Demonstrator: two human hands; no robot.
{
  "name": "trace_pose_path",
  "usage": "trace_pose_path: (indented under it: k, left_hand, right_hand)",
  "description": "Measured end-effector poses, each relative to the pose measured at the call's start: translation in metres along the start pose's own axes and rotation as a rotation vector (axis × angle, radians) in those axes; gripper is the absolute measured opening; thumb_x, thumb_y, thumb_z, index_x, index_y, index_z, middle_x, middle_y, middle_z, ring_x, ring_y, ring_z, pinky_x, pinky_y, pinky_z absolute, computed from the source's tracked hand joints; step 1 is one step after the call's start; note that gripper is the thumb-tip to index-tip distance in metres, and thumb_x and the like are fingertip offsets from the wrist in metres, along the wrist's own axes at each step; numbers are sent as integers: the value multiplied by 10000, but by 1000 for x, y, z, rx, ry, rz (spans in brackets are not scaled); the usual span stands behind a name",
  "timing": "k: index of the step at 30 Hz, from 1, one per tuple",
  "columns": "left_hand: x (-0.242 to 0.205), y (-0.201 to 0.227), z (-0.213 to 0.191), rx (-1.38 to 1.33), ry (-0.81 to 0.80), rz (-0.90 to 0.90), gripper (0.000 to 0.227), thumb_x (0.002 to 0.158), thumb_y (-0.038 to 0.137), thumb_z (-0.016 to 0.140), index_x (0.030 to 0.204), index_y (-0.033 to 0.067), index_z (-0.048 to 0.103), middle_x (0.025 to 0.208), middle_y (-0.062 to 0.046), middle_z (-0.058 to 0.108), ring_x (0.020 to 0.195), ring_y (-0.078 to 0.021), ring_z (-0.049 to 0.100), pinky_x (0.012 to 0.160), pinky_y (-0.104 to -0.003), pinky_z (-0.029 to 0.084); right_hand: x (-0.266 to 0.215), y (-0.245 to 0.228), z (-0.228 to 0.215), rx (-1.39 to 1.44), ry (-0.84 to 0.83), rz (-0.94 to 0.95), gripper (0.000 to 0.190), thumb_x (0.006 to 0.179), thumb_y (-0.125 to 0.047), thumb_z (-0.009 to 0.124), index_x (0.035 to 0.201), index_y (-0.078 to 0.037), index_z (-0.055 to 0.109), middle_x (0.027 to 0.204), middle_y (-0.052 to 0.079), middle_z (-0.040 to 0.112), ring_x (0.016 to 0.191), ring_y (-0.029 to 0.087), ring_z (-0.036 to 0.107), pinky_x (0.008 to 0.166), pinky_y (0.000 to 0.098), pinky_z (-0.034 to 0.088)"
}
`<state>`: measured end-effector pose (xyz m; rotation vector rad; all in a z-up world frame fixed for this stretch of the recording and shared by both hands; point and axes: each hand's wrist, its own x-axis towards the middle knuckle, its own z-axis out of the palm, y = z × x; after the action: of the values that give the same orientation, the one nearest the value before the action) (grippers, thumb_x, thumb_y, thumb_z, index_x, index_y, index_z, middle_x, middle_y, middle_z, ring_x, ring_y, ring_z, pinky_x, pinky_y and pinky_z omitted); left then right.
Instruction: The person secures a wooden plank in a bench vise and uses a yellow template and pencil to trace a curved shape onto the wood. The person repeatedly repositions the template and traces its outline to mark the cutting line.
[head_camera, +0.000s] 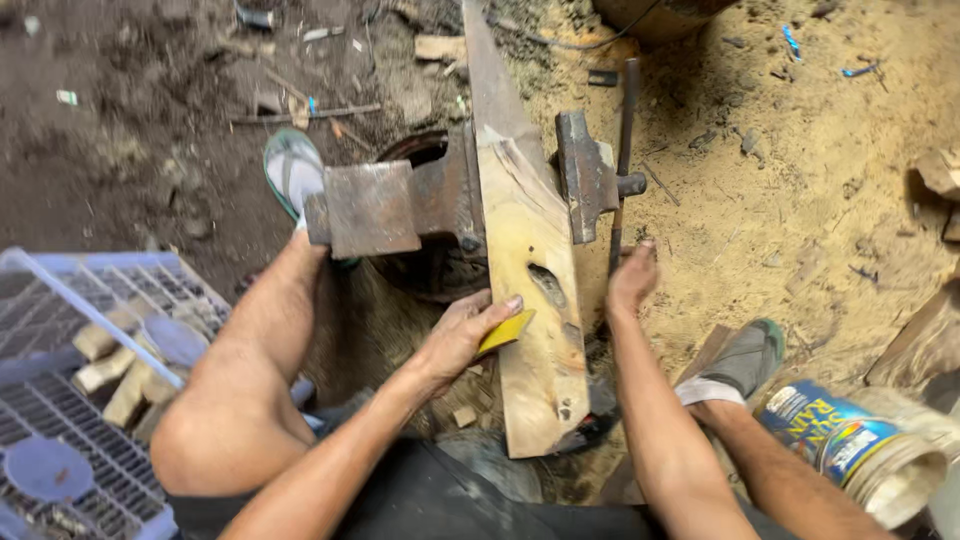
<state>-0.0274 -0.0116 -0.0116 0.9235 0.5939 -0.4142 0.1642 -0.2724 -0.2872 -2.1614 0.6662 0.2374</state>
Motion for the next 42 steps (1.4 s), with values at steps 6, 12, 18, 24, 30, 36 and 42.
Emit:
trace_pose_path:
  k: [6,12,18,24,30,36,42]
  left_hand:
    - [13,-5,-8,95,154,3,1041,834,550,688,1505,-125,266,1489,-314,451,1335,-293,542,1108,-366,449]
    - [21,-13,-17,108,146,17,1247,784,600,710,1542,-152,65,1550,-380,325,1406,-342,506,1146,-372,430]
    - [17,-10,-14,55,128,-20,1281,723,605,712,1542,-106,31,1434,-398,515,1329,-358,592,1100,-377,471]
    - [20,-15,-18,159,147,103,1241,797,643,687,1544,-156,102,1541,-385,351,1415,-365,484,1143,-381,419]
    - [21,-18,-19,213,145,83,1278,773,694,658,1537,-156,86,1567,-393,258,1449,-398,433,1176,-406,379]
    - [22,-19,-20,223,127,101,1267,785,690,664,1547,-163,116,1585,-400,236,1482,-401,350,1200,-425,317]
    - [15,-7,-13,137,117,35,1281,758,637,682,1550,-129,28,1389,-341,534,1385,-329,521,1160,-386,376]
  right_hand:
    - [50,-32,84,183,-19,-466,189,1062,-113,483,1116,-30,645,913,68,663,787,188,580,671,326,471]
    - [99,-98,39,-169,-498,147,189,1119,-357,465,1132,-179,530,809,139,637,586,243,534,460,378,334]
    - [98,-177,11,384,-662,344,332,1100,-346,477,1041,-22,525,987,174,612,775,273,740,715,424,619]
    - [63,-233,-12,663,-769,133,403,1101,-313,314,1087,12,552,1074,275,666,814,323,740,723,425,609]
    - [-5,-245,-63,693,-977,-93,489,1226,-415,299,1131,-4,546,1034,264,655,756,252,665,657,324,576]
    - [-23,-166,-97,917,-833,-76,492,1139,-446,301,977,-74,579,904,185,686,705,251,694,554,290,553]
    - [-22,-82,-91,1510,-745,-21,476,1221,-419,423,1029,-42,641,915,156,717,678,206,650,657,291,540]
